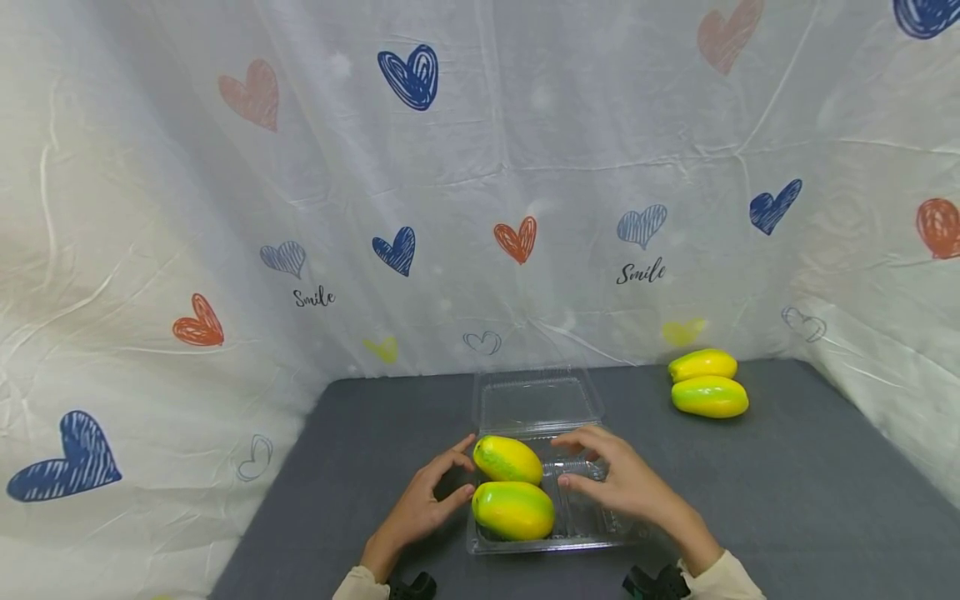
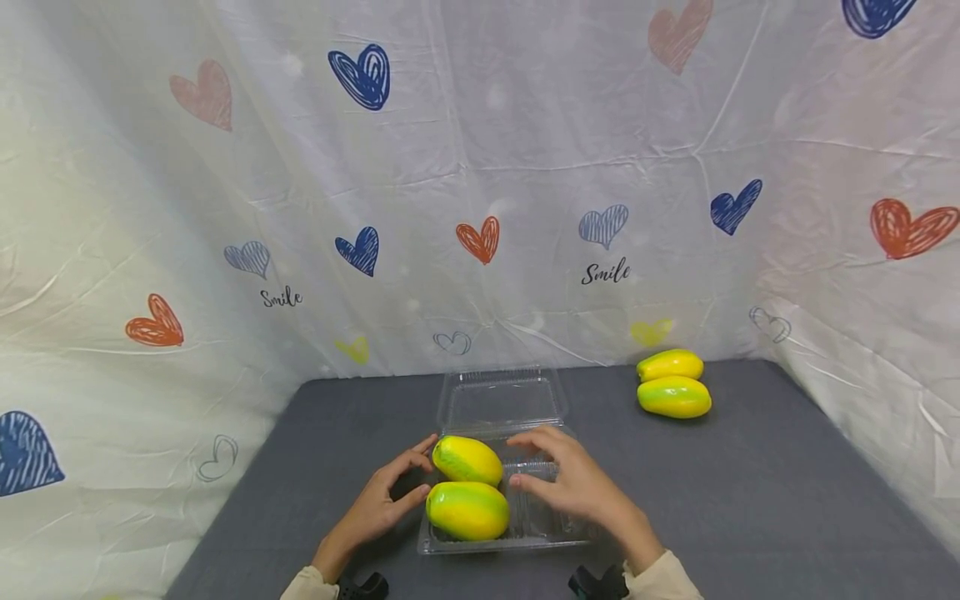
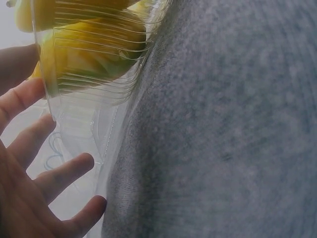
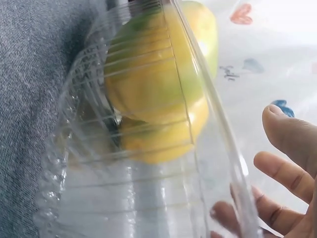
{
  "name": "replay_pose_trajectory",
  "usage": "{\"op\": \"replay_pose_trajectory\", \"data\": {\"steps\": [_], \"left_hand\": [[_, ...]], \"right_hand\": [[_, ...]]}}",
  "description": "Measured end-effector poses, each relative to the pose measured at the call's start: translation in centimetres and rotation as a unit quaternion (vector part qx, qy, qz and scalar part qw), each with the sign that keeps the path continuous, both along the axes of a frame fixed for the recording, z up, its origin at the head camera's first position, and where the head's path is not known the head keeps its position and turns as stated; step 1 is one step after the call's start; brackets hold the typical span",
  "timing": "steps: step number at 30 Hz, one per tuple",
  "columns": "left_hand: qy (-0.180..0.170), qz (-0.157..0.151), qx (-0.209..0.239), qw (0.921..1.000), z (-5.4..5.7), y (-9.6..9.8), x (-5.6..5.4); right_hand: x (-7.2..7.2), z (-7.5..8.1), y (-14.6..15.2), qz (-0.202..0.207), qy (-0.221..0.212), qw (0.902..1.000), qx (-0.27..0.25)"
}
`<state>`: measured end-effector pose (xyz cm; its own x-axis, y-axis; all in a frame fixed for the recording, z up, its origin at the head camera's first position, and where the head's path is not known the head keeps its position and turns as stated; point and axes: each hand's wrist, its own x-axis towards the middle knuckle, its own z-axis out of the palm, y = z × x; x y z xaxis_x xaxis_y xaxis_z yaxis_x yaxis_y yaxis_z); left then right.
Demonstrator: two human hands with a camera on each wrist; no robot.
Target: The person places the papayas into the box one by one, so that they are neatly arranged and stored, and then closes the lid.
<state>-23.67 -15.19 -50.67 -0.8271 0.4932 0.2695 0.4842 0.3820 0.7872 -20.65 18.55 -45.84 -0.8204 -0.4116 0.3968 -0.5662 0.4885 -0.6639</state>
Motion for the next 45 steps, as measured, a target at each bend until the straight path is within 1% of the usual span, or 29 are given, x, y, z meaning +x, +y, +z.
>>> {"op": "replay_pose_trajectory", "data": {"steps": [6,12,18,22,33,41,45], "left_hand": [[-0.001,0.000,0.001,1.0000,0.1,0.0,0.1],[0.002,-0.005,0.000,1.0000,0.0,-0.1,0.0],[0.012,-0.010,0.000,0.9999,-0.2,-0.2,-0.1],[0.011,-0.013,0.002,0.9998,-0.1,-0.2,-0.1],[0.007,-0.009,0.001,0.9999,-0.1,-0.1,0.0],[0.003,-0.008,0.002,1.0000,-0.1,-0.1,-0.1],[0.000,-0.006,0.003,1.0000,0.0,-0.1,-0.1]], "right_hand": [[-0.2,0.0,0.4,-0.008,0.004,0.9999,-0.008],[-0.2,0.2,0.9,-0.013,0.015,0.9997,-0.016],[-0.3,0.5,1.5,-0.035,0.027,0.9989,-0.014],[-0.5,0.5,2.0,-0.049,0.031,0.9983,-0.009],[-0.9,0.2,3.2,-0.089,0.040,0.9952,0.000],[-1.1,-0.1,3.9,-0.101,0.042,0.9940,0.004],[-1.2,-0.3,4.5,-0.109,0.050,0.9928,0.005]]}}
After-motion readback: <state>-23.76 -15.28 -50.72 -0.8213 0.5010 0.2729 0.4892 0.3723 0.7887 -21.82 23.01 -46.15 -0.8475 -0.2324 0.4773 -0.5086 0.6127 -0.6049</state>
